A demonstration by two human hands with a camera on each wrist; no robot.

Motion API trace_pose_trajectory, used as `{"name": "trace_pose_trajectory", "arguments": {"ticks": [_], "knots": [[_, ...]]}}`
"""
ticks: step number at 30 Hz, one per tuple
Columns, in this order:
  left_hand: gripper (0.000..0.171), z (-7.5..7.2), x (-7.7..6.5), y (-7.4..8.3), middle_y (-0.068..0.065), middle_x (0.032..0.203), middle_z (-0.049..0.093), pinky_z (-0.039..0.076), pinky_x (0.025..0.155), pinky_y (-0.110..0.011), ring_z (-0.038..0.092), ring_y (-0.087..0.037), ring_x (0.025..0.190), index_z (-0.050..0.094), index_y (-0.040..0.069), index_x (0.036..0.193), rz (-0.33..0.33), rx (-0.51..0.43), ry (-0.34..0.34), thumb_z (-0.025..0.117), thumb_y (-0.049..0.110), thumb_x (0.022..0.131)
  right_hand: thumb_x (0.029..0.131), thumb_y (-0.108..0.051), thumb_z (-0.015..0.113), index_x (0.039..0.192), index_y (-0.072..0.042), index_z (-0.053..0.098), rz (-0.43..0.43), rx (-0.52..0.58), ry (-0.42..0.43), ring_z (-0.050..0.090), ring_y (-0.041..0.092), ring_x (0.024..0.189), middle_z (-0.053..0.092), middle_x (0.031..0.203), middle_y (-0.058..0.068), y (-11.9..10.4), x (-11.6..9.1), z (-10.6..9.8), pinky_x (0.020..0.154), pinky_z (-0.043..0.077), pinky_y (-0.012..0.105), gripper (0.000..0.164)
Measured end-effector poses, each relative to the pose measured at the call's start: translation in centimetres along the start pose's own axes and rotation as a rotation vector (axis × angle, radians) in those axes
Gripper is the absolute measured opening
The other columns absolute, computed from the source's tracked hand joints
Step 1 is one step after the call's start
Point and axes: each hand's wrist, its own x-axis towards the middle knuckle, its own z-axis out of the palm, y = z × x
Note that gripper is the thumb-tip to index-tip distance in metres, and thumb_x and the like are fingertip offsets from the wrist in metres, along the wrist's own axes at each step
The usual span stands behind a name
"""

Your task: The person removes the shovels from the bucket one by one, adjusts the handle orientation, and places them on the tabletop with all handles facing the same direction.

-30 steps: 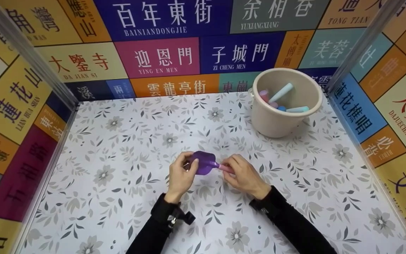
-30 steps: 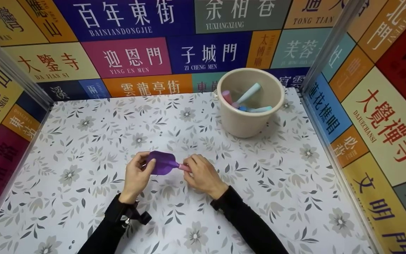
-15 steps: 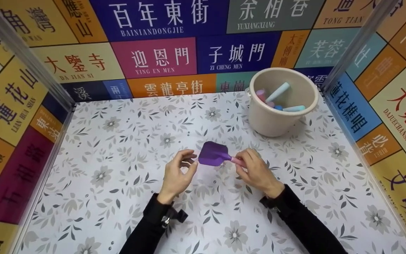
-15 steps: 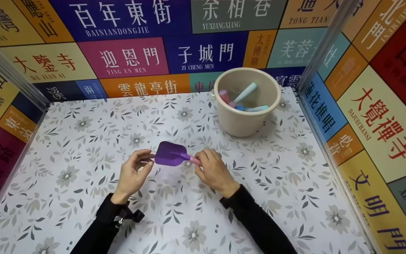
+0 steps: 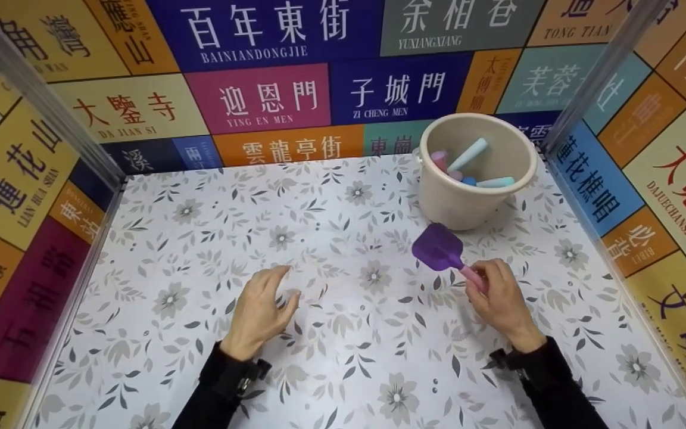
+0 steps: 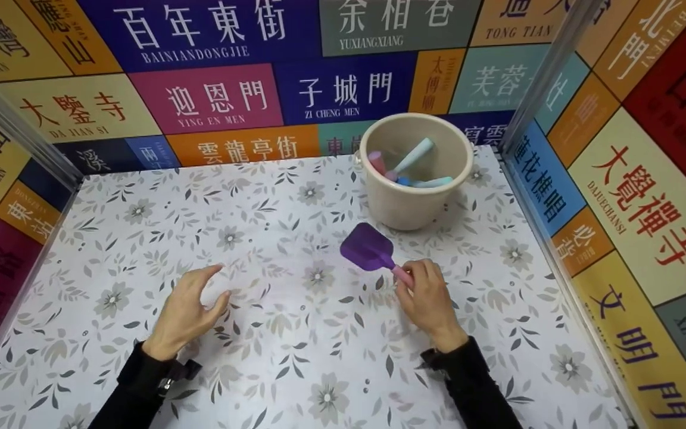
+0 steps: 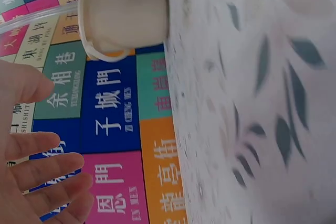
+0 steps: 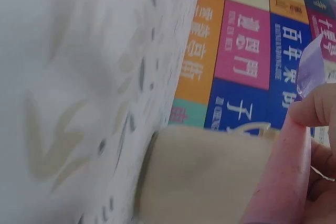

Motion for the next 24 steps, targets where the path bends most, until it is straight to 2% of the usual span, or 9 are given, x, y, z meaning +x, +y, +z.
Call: {"name": "trace_pose_trajectory", "arguments": {"ticks": [9, 12, 16, 19, 21, 24], "knots": [[0.047, -1.2, -2.1, -2.6, -0.026, 0.112, 0.073, 0.06, 0.09, -0.052, 0.07, -0.041, 0.102, 0.068, -0.008, 0.123, -0.067, 0.06, -0.02, 0.083, 0.013, 0.084, 0.08, 0.005, 0.07, 0.101, 0.01, 0.064, 0.115, -0.073, 0.059, 0.053, 0.028, 0.077, 0.061, 0.088, 0.021, 2.2, -1.7, -3.6, 0.071, 0.042, 0.022, 0.023], [0.046, -1.3, -2.5, -2.9, -0.026, 0.111, 0.073, 0.06, 0.09, -0.052, 0.07, -0.041, 0.101, 0.069, -0.007, 0.123, -0.074, 0.065, -0.026, 0.083, 0.013, 0.084, 0.079, 0.005, 0.07, 0.101, 0.012, 0.064, 0.167, -0.093, 0.082, 0.052, 0.019, 0.078, 0.061, 0.088, 0.022, 2.8, -2.1, -5.0, 0.072, 0.041, 0.017, 0.023], [0.046, -1.4, -2.8, -3.1, -0.025, 0.111, 0.074, 0.06, 0.089, -0.053, 0.07, -0.04, 0.101, 0.069, -0.006, 0.123, -0.1, 0.075, -0.036, 0.083, 0.012, 0.084, 0.08, 0.006, 0.069, 0.102, 0.014, 0.063, 0.237, -0.112, 0.112, 0.047, -0.001, 0.086, 0.06, 0.089, 0.026, 4.0, -2.8, -6.7, 0.075, 0.038, 0.011, 0.024], [0.045, -1.4, -3.1, -3.2, -0.025, 0.111, 0.074, 0.061, 0.087, -0.053, 0.07, -0.041, 0.101, 0.069, -0.007, 0.123, -0.111, 0.075, -0.037, 0.083, 0.011, 0.084, 0.082, 0.005, 0.068, 0.104, 0.016, 0.062, 0.333, -0.132, 0.126, 0.039, -0.012, 0.088, 0.06, 0.091, 0.029, 5.1, -3.2, -7.9, 0.076, 0.035, 0.011, 0.025], [0.045, -1.4, -3.2, -3.3, -0.025, 0.111, 0.074, 0.061, 0.086, -0.053, 0.071, -0.041, 0.1, 0.069, -0.007, 0.122, -0.109, 0.071, -0.031, 0.082, 0.01, 0.083, 0.085, 0.002, 0.066, 0.106, 0.017, 0.062, 0.427, -0.159, 0.114, 0.039, -0.009, 0.087, 0.06, 0.093, 0.03, 6.0, -3.3, -8.8, 0.076, 0.035, 0.017, 0.026], [0.044, -1.3, -3.3, -3.4, -0.025, 0.11, 0.074, 0.06, 0.09, -0.058, 0.071, -0.042, 0.099, 0.069, -0.008, 0.121, -0.101, 0.06, -0.021, 0.082, 0.008, 0.083, 0.091, -0.004, 0.061, 0.114, 0.017, 0.06, 0.601, -0.196, 0.035, 0.048, 0.011, 0.087, 0.058, 0.099, 0.031, 7.5, -3.3, -10.0, 0.078, 0.035, 0.031, 0.031]]}}
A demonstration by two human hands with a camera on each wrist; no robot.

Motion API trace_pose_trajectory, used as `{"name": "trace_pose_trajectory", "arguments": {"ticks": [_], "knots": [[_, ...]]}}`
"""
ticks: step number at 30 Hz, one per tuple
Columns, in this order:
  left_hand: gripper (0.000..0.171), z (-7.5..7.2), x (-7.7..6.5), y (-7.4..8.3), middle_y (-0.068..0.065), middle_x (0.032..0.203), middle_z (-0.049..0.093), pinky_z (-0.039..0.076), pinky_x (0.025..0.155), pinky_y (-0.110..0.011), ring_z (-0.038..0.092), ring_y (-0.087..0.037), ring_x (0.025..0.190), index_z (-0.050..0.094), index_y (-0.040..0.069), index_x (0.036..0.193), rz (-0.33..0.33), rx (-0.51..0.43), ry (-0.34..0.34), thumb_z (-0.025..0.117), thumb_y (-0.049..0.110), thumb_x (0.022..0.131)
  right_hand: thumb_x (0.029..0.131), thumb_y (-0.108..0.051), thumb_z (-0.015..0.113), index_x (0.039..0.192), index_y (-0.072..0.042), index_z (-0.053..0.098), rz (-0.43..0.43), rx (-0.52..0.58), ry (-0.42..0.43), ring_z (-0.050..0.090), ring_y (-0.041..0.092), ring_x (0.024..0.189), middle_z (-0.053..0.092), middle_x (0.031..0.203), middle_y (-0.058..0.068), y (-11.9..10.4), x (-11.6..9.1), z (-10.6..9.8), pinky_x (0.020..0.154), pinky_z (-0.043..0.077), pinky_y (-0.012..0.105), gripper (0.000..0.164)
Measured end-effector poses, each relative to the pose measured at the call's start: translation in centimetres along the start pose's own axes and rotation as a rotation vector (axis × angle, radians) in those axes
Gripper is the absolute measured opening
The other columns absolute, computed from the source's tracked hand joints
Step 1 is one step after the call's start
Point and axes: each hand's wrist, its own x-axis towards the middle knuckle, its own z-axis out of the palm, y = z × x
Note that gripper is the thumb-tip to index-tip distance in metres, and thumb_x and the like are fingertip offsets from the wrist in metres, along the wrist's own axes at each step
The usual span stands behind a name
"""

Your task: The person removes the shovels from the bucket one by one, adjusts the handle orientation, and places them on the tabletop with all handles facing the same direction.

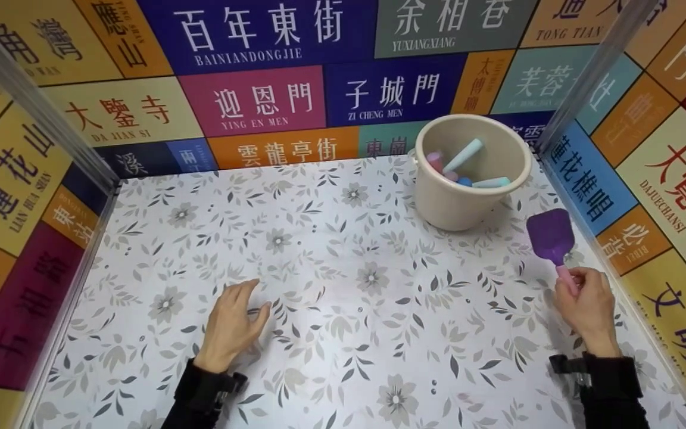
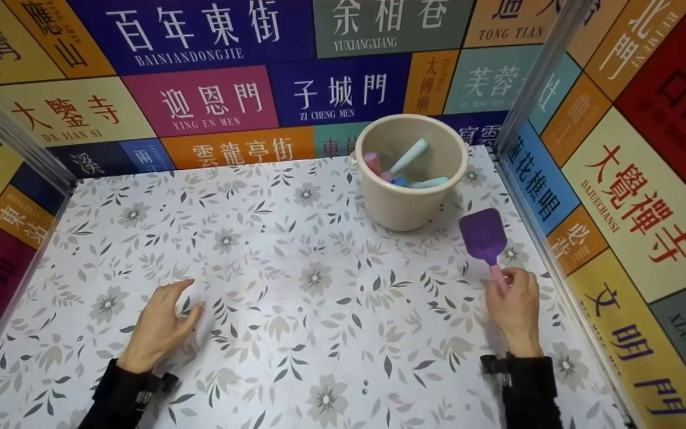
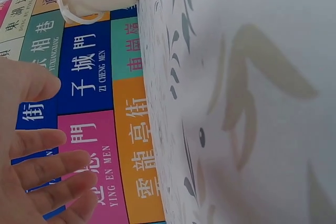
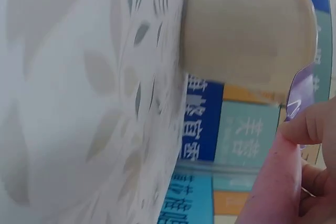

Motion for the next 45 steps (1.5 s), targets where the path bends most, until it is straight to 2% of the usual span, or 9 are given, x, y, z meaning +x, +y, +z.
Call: {"name": "trace_pose_trajectory", "arguments": {"ticks": [4, 7, 10, 14, 18, 23, 30, 39, 45], "knots": [[0.044, 0.1, -0.1, -0.2, -0.025, 0.108, 0.074, 0.061, 0.088, -0.056, 0.071, -0.041, 0.097, 0.068, -0.008, 0.121, 0.009, 0.001, 0.011, 0.083, 0.008, 0.082, 0.096, -0.008, 0.055, 0.119, 0.02, 0.056, 0.128, -0.075, -0.146, 0.052, 0.039, 0.091, 0.056, 0.103, 0.033, 2.0, 1.7, -0.6, 0.076, 0.036, 0.037, 0.036], [0.045, 0.1, -0.2, -0.3, -0.025, 0.107, 0.074, 0.061, 0.079, -0.051, 0.071, -0.04, 0.095, 0.069, -0.007, 0.121, 0.018, 0.008, 0.021, 0.083, 0.01, 0.082, 0.097, -0.009, 0.055, 0.118, 0.023, 0.056, 0.134, -0.113, -0.231, 0.056, 0.041, 0.087, 0.058, 0.098, 0.034, 3.5, 2.9, -0.6, 0.07, 0.039, 0.033, 0.038], [0.045, 0.0, -0.3, -0.4, -0.025, 0.107, 0.074, 0.062, 0.079, -0.05, 0.071, -0.04, 0.095, 0.069, -0.007, 0.121, 0.022, 0.014, 0.025, 0.083, 0.011, 0.082, 0.099, -0.011, 0.055, 0.115, 0.025, 0.055, 0.131, -0.14, -0.304, 0.059, 0.043, 0.083, 0.059, 0.092, 0.034, 4.7, 3.9, -0.5, 0.066, 0.041, 0.033, 0.039], [0.046, 0.0, -0.3, -0.5, -0.025, 0.107, 0.074, 0.062, 0.078, -0.051, 0.071, -0.04, 0.094, 0.069, -0.006, 0.121, 0.021, 0.019, 0.02, 0.084, 0.012, 0.081, 0.103, -0.015, 0.052, 0.117, 0.025, 0.052, 0.176, -0.172, -0.394, 0.06, 0.051, 0.09, 0.06, 0.096, 0.039, 5.6, 4.7, -0.3, 0.067, 0.043, 0.035, 0.043], [0.046, 0.0, -0.3, -0.6, -0.025, 0.107, 0.074, 0.062, 0.078, -0.051, 0.071, -0.04, 0.094, 0.069, -0.006, 0.121, 0.009, 0.018, 0.009, 0.084, 0.012, 0.082, 0.105, -0.022, 0.049, 0.118, 0.023, 0.051, 0.239, -0.182, -0.461, 0.06, 0.051, 0.093, 0.06, 0.104, 0.041, 5.7, 5.0, -0.3, 0.064, 0.046, 0.033, 0.047], [0.045, 0.1, -0.3, -0.7, -0.025, 0.108, 0.075, 0.061, 0.078, -0.051, 0.071, -0.039, 0.094, 0.07, -0.006, 0.121, -0.01, 0.019, -0.006, 0.083, 0.013, 0.083, 0.108, -0.029, 0.046, 0.114, 0.022, 0.052, 0.253, -0.211, -0.492, 0.06, 0.053, 0.094, 0.059, 0.105, 0.044, 6.0, 5.1, -0.2, 0.067, 0.048, 0.037, 0.052], [0.044, 0.0, -0.2, -0.6, -0.025, 0.108, 0.074, 0.061, 0.08, -0.051, 0.07, -0.04, 0.096, 0.07, -0.006, 0.122, -0.021, 0.027, -0.021, 0.082, 0.014, 0.084, 0.109, -0.027, 0.045, 0.109, 0.023, 0.054, 0.212, -0.24, -0.517, 0.061, 0.057, 0.094, 0.06, 0.102, 0.046, 6.1, 5.3, -0.3, 0.072, 0.052, 0.05, 0.051], [0.043, -0.1, -0.3, -0.5, -0.023, 0.109, 0.074, 0.06, 0.079, -0.052, 0.07, -0.038, 0.096, 0.07, -0.004, 0.122, -0.026, 0.004, -0.006, 0.082, 0.011, 0.083, 0.109, -0.029, 0.046, 0.112, 0.02, 0.052, 0.243, -0.254, -0.547, 0.06, 0.053, 0.094, 0.058, 0.106, 0.043, 6.0, 5.7, -0.4, 0.069, 0.05, 0.044, 0.049], [0.044, -0.1, -0.4, -0.6, -0.024, 0.11, 0.074, 0.061, 0.08, -0.051, 0.07, -0.038, 0.096, 0.07, -0.004, 0.122, -0.048, -0.002, -0.017, 0.083, 0.012, 0.083, 0.106, -0.027, 0.05, 0.114, 0.019, 0.051, 0.234, -0.258, -0.535, 0.059, 0.054, 0.094, 0.058, 0.108, 0.044, 5.9, 5.6, -0.4, 0.072, 0.051, 0.051, 0.047]]}}
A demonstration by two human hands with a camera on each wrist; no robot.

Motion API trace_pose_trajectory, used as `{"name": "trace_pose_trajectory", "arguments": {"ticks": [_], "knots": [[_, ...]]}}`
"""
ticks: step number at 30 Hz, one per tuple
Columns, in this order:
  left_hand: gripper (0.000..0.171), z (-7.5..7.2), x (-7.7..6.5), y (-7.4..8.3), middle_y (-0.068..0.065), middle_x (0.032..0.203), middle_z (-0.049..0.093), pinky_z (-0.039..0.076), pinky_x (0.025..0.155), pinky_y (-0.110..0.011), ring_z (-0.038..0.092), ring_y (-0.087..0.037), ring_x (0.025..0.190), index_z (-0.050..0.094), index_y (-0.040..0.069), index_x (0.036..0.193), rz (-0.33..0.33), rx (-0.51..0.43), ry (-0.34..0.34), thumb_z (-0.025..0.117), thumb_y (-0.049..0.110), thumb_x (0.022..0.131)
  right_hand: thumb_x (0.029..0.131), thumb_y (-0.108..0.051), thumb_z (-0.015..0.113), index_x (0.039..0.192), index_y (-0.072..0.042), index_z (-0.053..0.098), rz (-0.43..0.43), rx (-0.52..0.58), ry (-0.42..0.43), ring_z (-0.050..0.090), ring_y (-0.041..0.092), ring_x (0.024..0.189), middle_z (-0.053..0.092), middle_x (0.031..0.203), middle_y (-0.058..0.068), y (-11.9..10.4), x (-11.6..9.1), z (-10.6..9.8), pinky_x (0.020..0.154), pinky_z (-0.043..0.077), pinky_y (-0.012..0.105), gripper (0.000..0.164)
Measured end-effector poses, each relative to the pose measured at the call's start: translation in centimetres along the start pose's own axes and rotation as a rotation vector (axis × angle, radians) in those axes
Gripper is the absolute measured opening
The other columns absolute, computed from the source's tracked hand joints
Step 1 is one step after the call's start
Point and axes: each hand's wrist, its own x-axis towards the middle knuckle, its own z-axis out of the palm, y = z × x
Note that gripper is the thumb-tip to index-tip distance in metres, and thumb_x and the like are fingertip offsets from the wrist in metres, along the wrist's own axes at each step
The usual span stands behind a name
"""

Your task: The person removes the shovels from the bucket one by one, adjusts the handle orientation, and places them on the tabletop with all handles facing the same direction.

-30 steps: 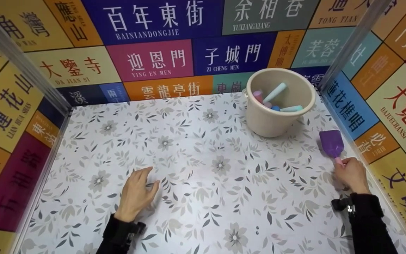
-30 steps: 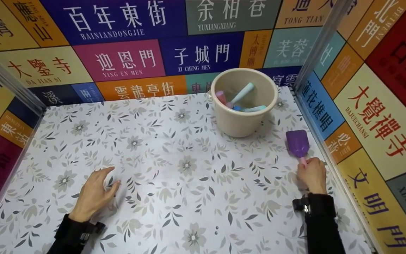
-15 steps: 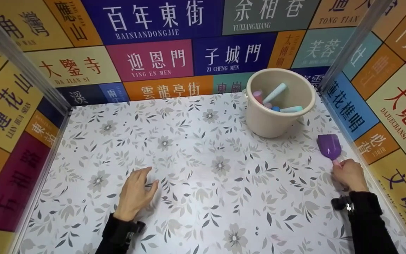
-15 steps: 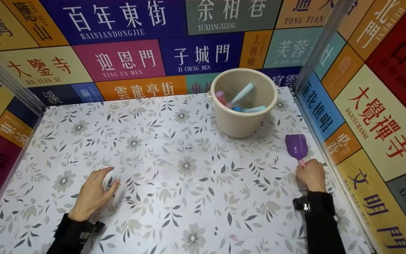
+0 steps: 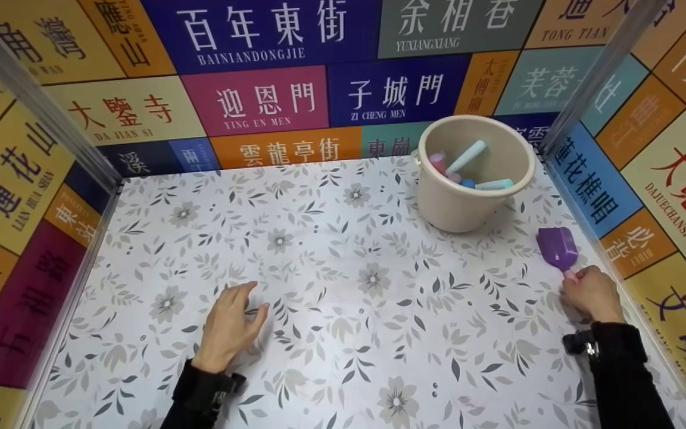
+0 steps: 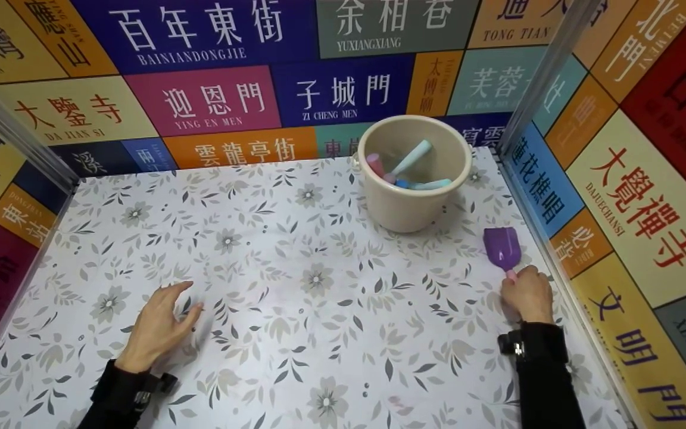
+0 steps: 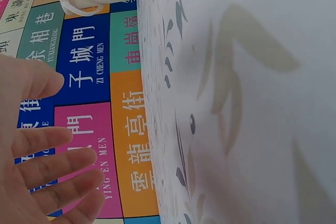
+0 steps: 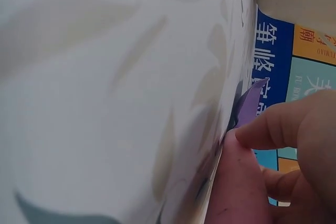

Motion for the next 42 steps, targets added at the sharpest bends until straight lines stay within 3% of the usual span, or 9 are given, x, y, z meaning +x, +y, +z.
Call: {"name": "trace_pose_trajectory", "arguments": {"ticks": [6, 9, 15, 20, 24, 30, 34, 40, 42], "knots": [[0.044, -0.1, 0.0, -0.1, -0.024, 0.108, 0.073, 0.061, 0.078, -0.05, 0.07, -0.038, 0.094, 0.07, -0.004, 0.122, 0.013, 0.004, 0.011, 0.083, 0.014, 0.084, 0.104, -0.025, 0.05, 0.124, 0.024, 0.047, 0.01, 0.014, 0.028, 0.052, 0.059, 0.104, 0.048, 0.118, 0.049, -0.8, -0.2, -0.1, 0.088, 0.047, 0.066, 0.053], [0.043, 0.0, 0.2, 0.0, -0.024, 0.107, 0.074, 0.061, 0.077, -0.05, 0.07, -0.038, 0.093, 0.07, -0.005, 0.121, 0.022, 0.01, 0.015, 0.083, 0.013, 0.084, 0.104, -0.024, 0.052, 0.126, 0.025, 0.045, -0.017, 0.019, 0.066, 0.048, 0.059, 0.105, 0.045, 0.12, 0.05, -1.5, -0.5, -0.4, 0.09, 0.044, 0.068, 0.054], [0.043, 0.2, 0.7, 0.7, -0.025, 0.11, 0.074, 0.062, 0.081, -0.051, 0.072, -0.04, 0.098, 0.07, -0.006, 0.123, 0.014, 0.013, -0.013, 0.083, 0.012, 0.086, 0.101, -0.02, 0.058, 0.126, 0.025, 0.049, -0.141, 0.019, 0.195, 0.053, 0.061, 0.103, 0.052, 0.116, 0.048, -3.6, -1.0, -0.8, 0.087, 0.044, 0.068, 0.052], [0.043, 0.4, 1.3, 1.7, -0.025, 0.113, 0.073, 0.062, 0.088, -0.05, 0.071, -0.04, 0.103, 0.07, -0.005, 0.124, 0.02, -0.024, -0.022, 0.083, 0.014, 0.088, 0.101, -0.018, 0.06, 0.129, 0.022, 0.049, -0.192, 0.067, 0.224, 0.053, 0.056, 0.105, 0.052, 0.119, 0.043, -6.0, -1.5, -1.0, 0.088, 0.044, 0.065, 0.05], [0.04, 0.7, 1.7, 2.5, -0.023, 0.111, 0.074, 0.063, 0.085, -0.049, 0.072, -0.038, 0.103, 0.07, -0.004, 0.122, 0.027, -0.058, -0.022, 0.081, 0.013, 0.087, 0.101, -0.016, 0.063, 0.13, 0.018, 0.052, -0.259, 0.105, 0.24, 0.055, 0.053, 0.106, 0.056, 0.12, 0.04, -8.3, -2.0, -1.1, 0.088, 0.047, 0.057, 0.046], [0.038, 1.6, 2.0, 3.5, -0.021, 0.109, 0.074, 0.064, 0.082, -0.046, 0.072, -0.035, 0.101, 0.071, -0.004, 0.12, 0.077, -0.097, -0.017, 0.081, 0.011, 0.086, 0.098, -0.01, 0.07, 0.123, 0.013, 0.06, -0.431, 0.163, 0.303, 0.06, 0.044, 0.098, 0.063, 0.109, 0.032, -11.5, -2.7, -1.1, 0.081, 0.038, 0.021, 0.036], [0.037, 2.3, 2.0, 4.2, -0.019, 0.109, 0.075, 0.063, 0.082, -0.045, 0.072, -0.033, 0.1, 0.072, -0.004, 0.119, 0.12, -0.123, -0.018, 0.082, 0.011, 0.086, 0.095, -0.005, 0.072, 0.12, 0.011, 0.064, -0.538, 0.177, 0.329, 0.06, 0.039, 0.094, 0.067, 0.106, 0.029, -13.4, -2.8, -1.3, 0.08, 0.035, 0.013, 0.031], [0.039, 3.0, 2.0, 5.3, -0.015, 0.11, 0.076, 0.063, 0.085, -0.042, 0.072, -0.031, 0.102, 0.072, -0.002, 0.12, 0.153, -0.147, -0.054, 0.082, 0.012, 0.086, 0.091, -0.002, 0.074, 0.118, 0.009, 0.067, -0.64, 0.22, 0.356, 0.053, -0.001, 0.091, 0.07, 0.104, 0.026, -16.2, -1.8, -2.9, 0.078, 0.035, 0.007, 0.03], [0.039, 3.3, 2.0, 5.6, -0.014, 0.111, 0.077, 0.063, 0.086, -0.041, 0.072, -0.03, 0.103, 0.072, -0.001, 0.121, 0.154, -0.145, -0.063, 0.082, 0.013, 0.087, 0.092, -0.003, 0.075, 0.119, 0.009, 0.066, -0.65, 0.221, 0.341, 0.047, -0.007, 0.093, 0.07, 0.105, 0.027, -17.4, -1.4, -3.8, 0.078, 0.035, 0.006, 0.031]]}}
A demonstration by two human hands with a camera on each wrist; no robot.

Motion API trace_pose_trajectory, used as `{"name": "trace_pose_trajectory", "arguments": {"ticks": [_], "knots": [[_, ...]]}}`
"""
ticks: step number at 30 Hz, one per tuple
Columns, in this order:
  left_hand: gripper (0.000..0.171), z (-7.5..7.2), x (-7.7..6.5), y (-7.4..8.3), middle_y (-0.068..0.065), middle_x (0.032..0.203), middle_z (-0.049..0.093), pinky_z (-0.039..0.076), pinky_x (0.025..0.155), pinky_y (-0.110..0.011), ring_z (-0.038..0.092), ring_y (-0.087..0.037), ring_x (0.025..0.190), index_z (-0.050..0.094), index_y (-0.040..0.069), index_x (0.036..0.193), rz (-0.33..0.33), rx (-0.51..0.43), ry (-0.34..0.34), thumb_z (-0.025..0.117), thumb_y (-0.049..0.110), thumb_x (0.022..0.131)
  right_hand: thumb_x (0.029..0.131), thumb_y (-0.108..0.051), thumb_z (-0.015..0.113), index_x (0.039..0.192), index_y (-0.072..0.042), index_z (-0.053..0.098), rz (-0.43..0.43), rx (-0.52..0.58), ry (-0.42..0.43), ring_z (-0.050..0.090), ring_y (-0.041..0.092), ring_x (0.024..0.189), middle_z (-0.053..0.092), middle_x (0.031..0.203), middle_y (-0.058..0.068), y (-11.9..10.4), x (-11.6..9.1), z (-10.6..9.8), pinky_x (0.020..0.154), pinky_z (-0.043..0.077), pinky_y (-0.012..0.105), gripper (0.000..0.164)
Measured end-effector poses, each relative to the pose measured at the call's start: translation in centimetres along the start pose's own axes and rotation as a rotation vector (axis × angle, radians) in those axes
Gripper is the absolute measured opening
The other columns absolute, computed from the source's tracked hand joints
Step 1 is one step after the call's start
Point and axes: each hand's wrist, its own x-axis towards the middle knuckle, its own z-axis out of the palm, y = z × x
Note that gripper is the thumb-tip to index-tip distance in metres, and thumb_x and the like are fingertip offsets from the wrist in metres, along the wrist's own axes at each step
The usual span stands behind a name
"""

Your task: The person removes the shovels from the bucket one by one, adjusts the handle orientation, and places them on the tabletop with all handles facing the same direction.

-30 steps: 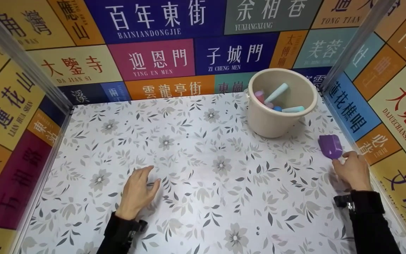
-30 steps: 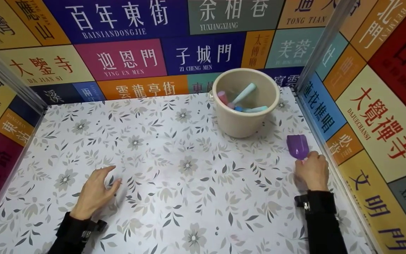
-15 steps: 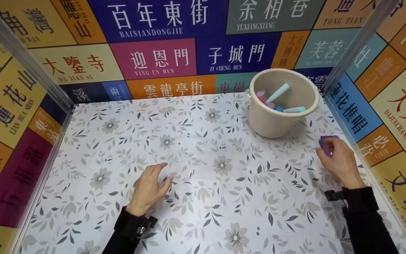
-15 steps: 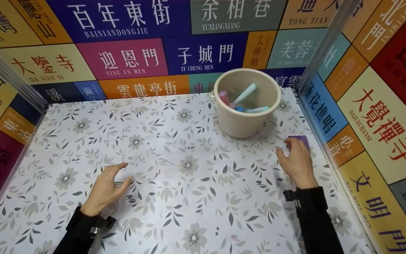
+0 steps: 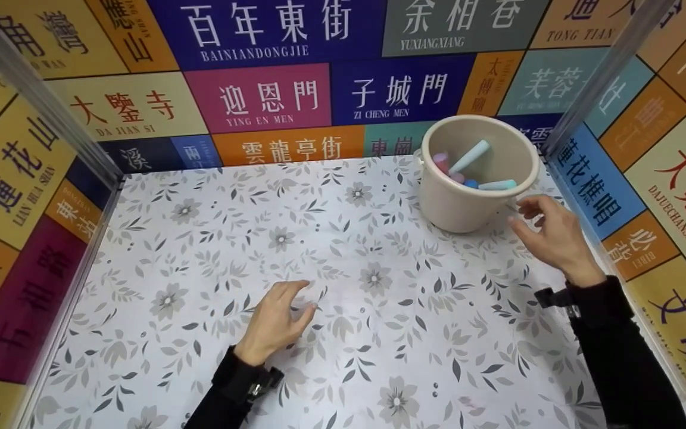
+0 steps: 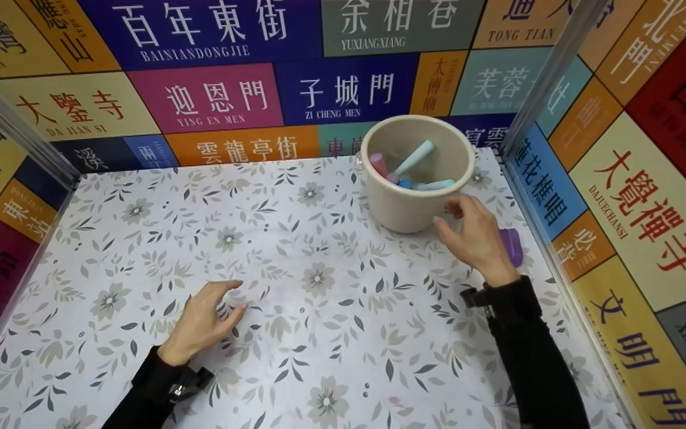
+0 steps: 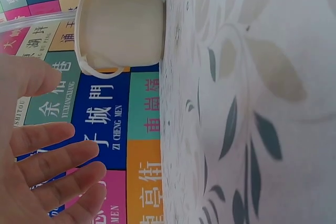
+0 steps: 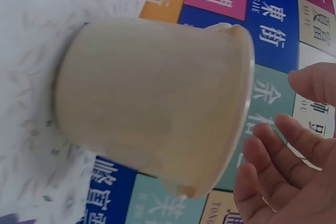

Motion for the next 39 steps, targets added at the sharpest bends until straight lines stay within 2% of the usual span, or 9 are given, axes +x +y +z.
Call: {"name": "trace_pose_trajectory", "arguments": {"ticks": [2, 5, 9, 14, 18, 23, 27, 33, 39], "knots": [[0.039, 0.4, 0.1, 0.2, -0.013, 0.112, 0.077, 0.062, 0.086, -0.041, 0.072, -0.029, 0.102, 0.072, -0.002, 0.121, 0.003, 0.002, -0.005, 0.082, 0.012, 0.086, 0.094, -0.004, 0.075, 0.121, 0.01, 0.065, 0.007, 0.011, -0.038, 0.049, -0.001, 0.095, 0.069, 0.108, 0.028, -0.8, 1.5, -0.3, 0.079, 0.036, 0.007, 0.033], [0.039, 1.0, 0.2, 0.4, -0.014, 0.111, 0.077, 0.062, 0.086, -0.04, 0.072, -0.029, 0.102, 0.072, -0.001, 0.12, 0.018, 0.013, -0.014, 0.082, 0.013, 0.085, 0.097, -0.009, 0.073, 0.127, 0.011, 0.061, 0.043, 0.027, -0.131, 0.057, 0.017, 0.1, 0.067, 0.115, 0.03, -1.9, 3.9, -0.5, 0.081, 0.038, 0.01, 0.037], [0.039, 1.7, 0.6, 0.9, -0.014, 0.11, 0.076, 0.062, 0.087, -0.04, 0.072, -0.029, 0.102, 0.072, 0.0, 0.119, 0.028, 0.018, -0.028, 0.082, 0.015, 0.085, 0.102, -0.018, 0.07, 0.133, 0.01, 0.056, 0.113, 0.046, -0.265, 0.061, 0.039, 0.112, 0.063, 0.126, 0.032, -3.1, 7.2, -0.5, 0.089, 0.043, 0.023, 0.045], [0.04, 2.5, 1.1, 1.7, -0.014, 0.112, 0.077, 0.062, 0.09, -0.04, 0.072, -0.03, 0.104, 0.072, 0.001, 0.121, 0.027, 0.001, -0.065, 0.081, 0.019, 0.087, 0.104, -0.029, 0.065, 0.139, 0.005, 0.052, 0.215, 0.056, -0.399, 0.059, 0.042, 0.123, 0.06, 0.134, 0.03, -4.2, 10.8, 0.5, 0.104, 0.046, 0.049, 0.051], [0.04, 3.0, 1.4, 2.3, -0.013, 0.113, 0.076, 0.062, 0.091, -0.039, 0.072, -0.029, 0.105, 0.072, 0.002, 0.122, 0.037, -0.001, -0.078, 0.081, 0.02, 0.088, 0.104, -0.037, 0.062, 0.146, 0.003, 0.048, 0.29, 0.047, -0.489, 0.055, 0.042, 0.132, 0.058, 0.141, 0.029, -4.5, 13.1, 1.9, 0.115, 0.043, 0.056, 0.059], [0.039, 3.5, 1.7, 2.8, -0.012, 0.11, 0.076, 0.063, 0.088, -0.038, 0.072, -0.027, 0.103, 0.073, 0.003, 0.121, 0.061, 0.005, -0.075, 0.081, 0.021, 0.088, 0.105, -0.042, 0.061, 0.153, 0.003, 0.041, 0.378, 0.089, -0.563, 0.052, 0.041, 0.139, 0.052, 0.15, 0.028, -4.4, 14.5, 3.9, 0.119, 0.041, 0.056, 0.068], [0.038, 3.8, 1.8, 3.0, -0.012, 0.11, 0.076, 0.062, 0.089, -0.036, 0.072, -0.026, 0.102, 0.072, 0.002, 0.121, 0.073, -0.003, -0.099, 0.08, 0.02, 0.088, 0.105, -0.038, 0.06, 0.157, 0.004, 0.038, 0.414, 0.129, -0.587, 0.052, 0.04, 0.138, 0.051, 0.152, 0.028, -4.1, 15.1, 5.1, 0.119, 0.042, 0.053, 0.07], [0.04, 3.8, 1.8, 3.2, -0.013, 0.112, 0.076, 0.062, 0.091, -0.037, 0.071, -0.027, 0.104, 0.071, 0.002, 0.123, 0.055, -0.02, -0.158, 0.079, 0.021, 0.09, 0.105, -0.028, 0.06, 0.158, 0.004, 0.039, 0.382, 0.141, -0.627, 0.052, 0.042, 0.139, 0.051, 0.152, 0.03, -3.3, 15.9, 5.8, 0.118, 0.044, 0.052, 0.066], [0.042, 3.8, 1.8, 3.6, -0.014, 0.117, 0.075, 0.062, 0.094, -0.039, 0.071, -0.028, 0.108, 0.069, 0.002, 0.127, 0.032, -0.041, -0.224, 0.078, 0.024, 0.093, 0.1, -0.012, 0.062, 0.153, 0.007, 0.046, 0.329, 0.108, -0.679, 0.053, 0.043, 0.138, 0.054, 0.149, 0.032, -2.4, 16.3, 6.2, 0.117, 0.044, 0.051, 0.058]]}}
